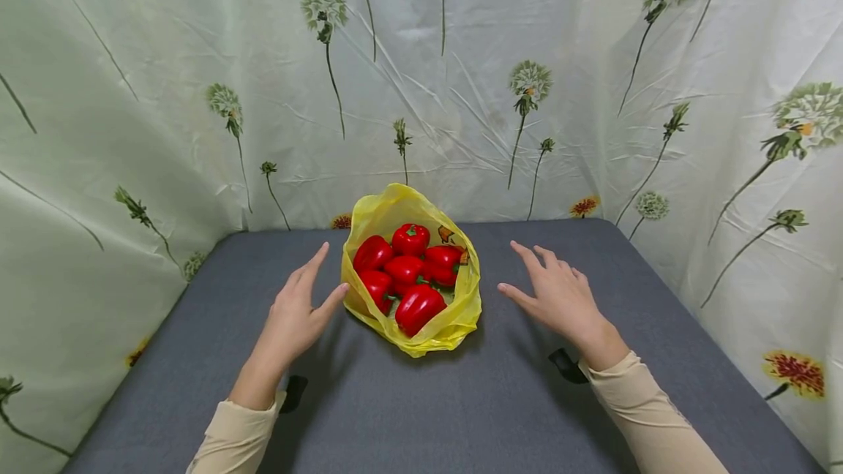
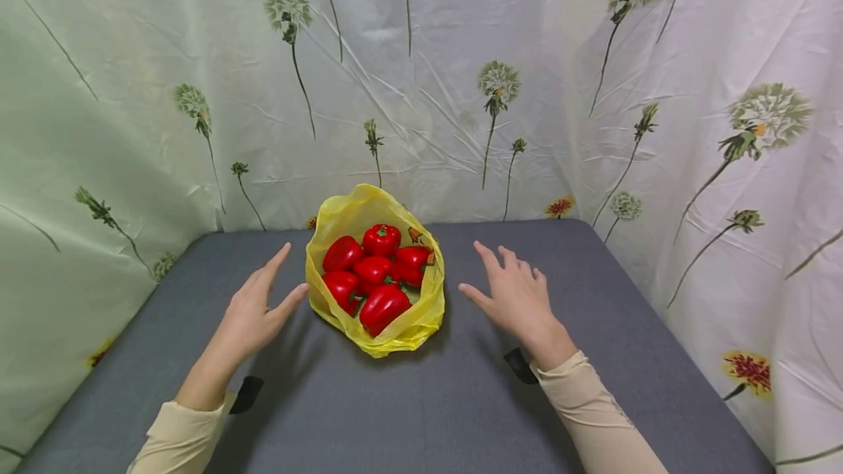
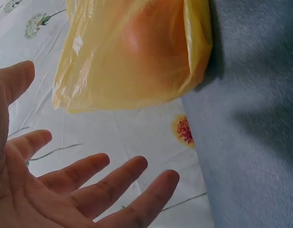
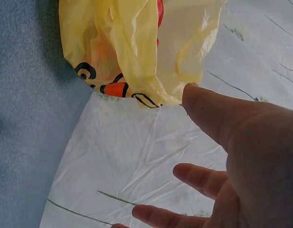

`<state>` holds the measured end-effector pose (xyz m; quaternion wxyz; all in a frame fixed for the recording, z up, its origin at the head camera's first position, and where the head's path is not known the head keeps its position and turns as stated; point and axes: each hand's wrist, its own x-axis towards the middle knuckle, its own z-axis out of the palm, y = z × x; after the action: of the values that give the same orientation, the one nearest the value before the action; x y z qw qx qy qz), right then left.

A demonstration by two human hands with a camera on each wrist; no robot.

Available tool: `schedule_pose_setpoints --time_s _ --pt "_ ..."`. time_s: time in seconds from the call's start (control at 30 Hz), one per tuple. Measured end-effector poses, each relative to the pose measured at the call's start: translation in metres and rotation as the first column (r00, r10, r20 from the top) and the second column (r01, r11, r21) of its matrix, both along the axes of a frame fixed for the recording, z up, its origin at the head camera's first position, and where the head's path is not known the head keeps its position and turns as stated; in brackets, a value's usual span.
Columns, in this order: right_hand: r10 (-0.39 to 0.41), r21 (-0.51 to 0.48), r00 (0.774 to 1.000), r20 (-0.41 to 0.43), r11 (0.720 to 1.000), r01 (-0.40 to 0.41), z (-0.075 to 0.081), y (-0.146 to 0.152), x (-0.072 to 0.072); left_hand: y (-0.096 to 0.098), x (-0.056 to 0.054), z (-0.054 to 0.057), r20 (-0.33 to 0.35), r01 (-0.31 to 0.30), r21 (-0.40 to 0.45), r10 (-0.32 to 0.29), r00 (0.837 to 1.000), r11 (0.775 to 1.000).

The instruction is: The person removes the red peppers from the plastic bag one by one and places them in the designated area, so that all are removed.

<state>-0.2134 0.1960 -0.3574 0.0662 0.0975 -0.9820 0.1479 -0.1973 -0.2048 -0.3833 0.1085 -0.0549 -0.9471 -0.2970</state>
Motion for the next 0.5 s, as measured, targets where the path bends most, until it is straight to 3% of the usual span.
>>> schedule_pose_setpoints --time_s 0.27,0.5 --pt "0.055 -0.039 0.997 -0.050 0.998 -0.057 -0.002 -0.008 0.001 0.002 -0.010 0.002 0.000 0.093 0.048 -0.093 0.996 0.995" --pt "0.087 -0.081 0.996 -0.030 0.993 -0.089 -0.002 -0.016 0.002 0.006 -0.021 -0.002 -0.010 0.156 0.060 -0.156 0.988 0.986"
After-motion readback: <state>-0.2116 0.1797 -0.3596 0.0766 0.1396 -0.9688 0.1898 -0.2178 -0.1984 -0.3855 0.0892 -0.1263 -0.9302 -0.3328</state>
